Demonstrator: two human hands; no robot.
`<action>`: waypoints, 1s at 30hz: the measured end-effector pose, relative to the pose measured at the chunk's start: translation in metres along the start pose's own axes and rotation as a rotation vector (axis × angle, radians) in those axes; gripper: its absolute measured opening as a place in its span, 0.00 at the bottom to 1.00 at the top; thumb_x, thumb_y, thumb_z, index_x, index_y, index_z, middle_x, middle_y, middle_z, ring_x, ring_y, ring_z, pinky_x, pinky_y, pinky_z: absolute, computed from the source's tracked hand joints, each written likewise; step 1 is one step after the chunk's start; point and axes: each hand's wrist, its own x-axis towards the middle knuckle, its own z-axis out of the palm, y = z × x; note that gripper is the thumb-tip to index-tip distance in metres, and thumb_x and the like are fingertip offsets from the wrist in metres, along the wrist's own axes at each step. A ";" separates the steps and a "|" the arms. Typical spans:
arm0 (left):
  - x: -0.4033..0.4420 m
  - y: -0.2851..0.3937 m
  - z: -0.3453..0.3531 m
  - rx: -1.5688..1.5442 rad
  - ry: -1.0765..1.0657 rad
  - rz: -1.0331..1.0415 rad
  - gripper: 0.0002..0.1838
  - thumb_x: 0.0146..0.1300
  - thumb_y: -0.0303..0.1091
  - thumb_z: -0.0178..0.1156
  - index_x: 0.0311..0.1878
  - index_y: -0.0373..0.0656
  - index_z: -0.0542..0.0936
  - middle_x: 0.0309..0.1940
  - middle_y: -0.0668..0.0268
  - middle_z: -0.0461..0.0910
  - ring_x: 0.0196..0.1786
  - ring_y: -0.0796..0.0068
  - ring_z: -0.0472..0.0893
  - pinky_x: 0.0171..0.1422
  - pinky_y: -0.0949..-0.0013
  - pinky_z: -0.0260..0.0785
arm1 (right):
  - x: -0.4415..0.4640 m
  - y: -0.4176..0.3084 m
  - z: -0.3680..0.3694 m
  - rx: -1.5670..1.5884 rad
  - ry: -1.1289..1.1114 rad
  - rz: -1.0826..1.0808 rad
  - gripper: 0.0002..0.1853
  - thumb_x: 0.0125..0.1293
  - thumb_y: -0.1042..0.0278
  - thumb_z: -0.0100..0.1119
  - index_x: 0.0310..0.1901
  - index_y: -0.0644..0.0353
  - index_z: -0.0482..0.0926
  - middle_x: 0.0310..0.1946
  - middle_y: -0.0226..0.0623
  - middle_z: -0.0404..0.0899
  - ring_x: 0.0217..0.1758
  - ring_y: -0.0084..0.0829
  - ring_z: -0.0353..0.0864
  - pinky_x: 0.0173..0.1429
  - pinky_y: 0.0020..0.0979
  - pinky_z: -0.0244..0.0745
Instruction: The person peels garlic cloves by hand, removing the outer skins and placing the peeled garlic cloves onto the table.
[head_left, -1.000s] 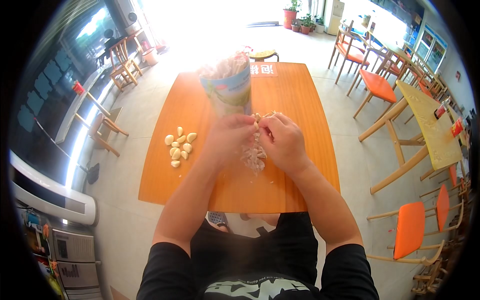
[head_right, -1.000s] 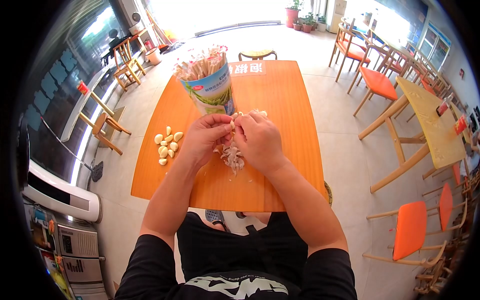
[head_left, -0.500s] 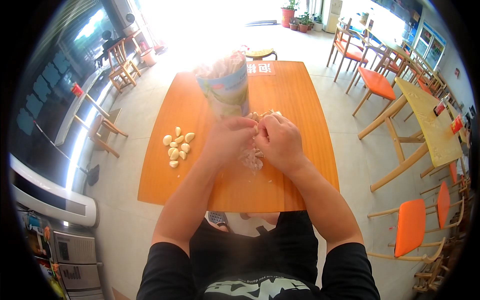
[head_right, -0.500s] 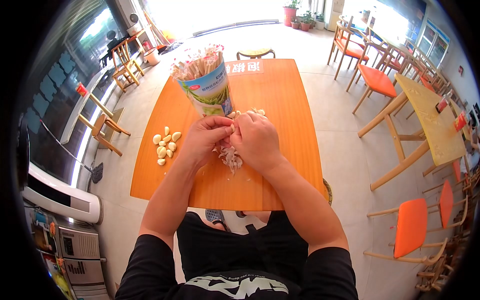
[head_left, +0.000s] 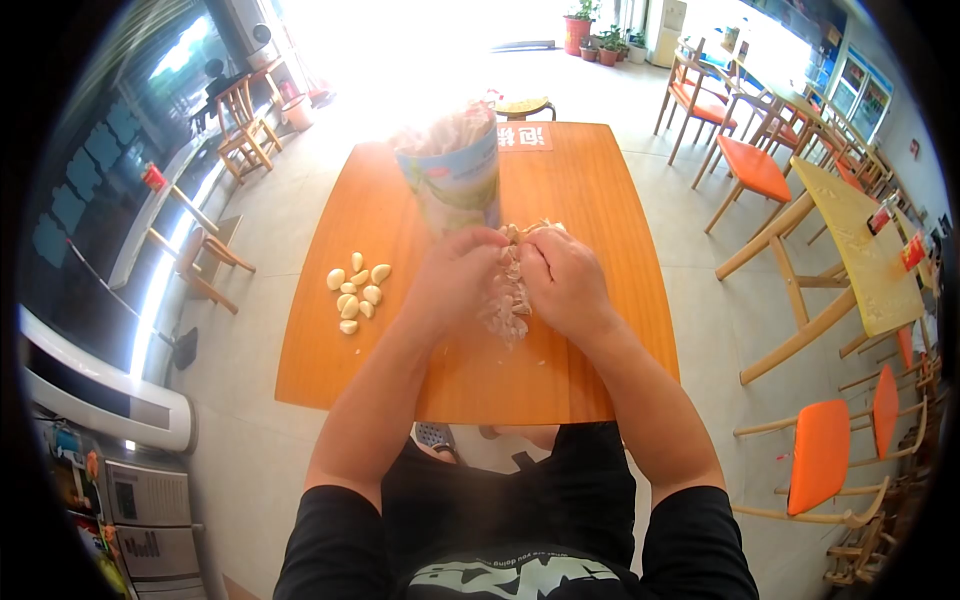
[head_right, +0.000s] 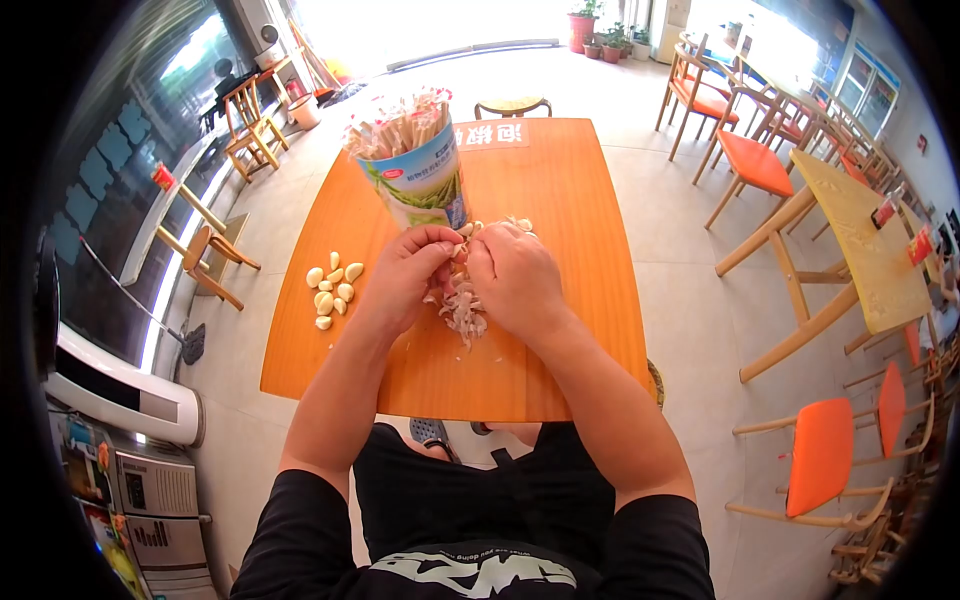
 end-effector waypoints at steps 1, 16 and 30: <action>0.001 -0.001 -0.002 0.029 -0.013 0.008 0.07 0.71 0.27 0.57 0.49 0.38 0.80 0.33 0.69 0.80 0.30 0.83 0.77 0.35 0.76 0.74 | 0.000 -0.003 -0.002 0.000 0.000 0.001 0.07 0.64 0.68 0.60 0.35 0.64 0.80 0.32 0.47 0.82 0.39 0.48 0.82 0.42 0.44 0.77; -0.002 0.002 0.001 0.071 -0.085 0.034 0.08 0.71 0.30 0.64 0.49 0.40 0.79 0.37 0.69 0.82 0.35 0.82 0.79 0.38 0.76 0.73 | -0.001 0.003 -0.001 0.221 -0.071 0.250 0.07 0.66 0.69 0.61 0.38 0.65 0.80 0.32 0.45 0.82 0.37 0.42 0.82 0.43 0.39 0.77; -0.001 0.000 0.000 0.036 -0.036 0.021 0.09 0.68 0.27 0.66 0.50 0.37 0.85 0.37 0.68 0.85 0.32 0.82 0.78 0.37 0.74 0.74 | -0.002 0.002 0.001 0.096 0.014 0.060 0.04 0.62 0.73 0.61 0.35 0.64 0.79 0.31 0.46 0.81 0.37 0.49 0.80 0.44 0.43 0.76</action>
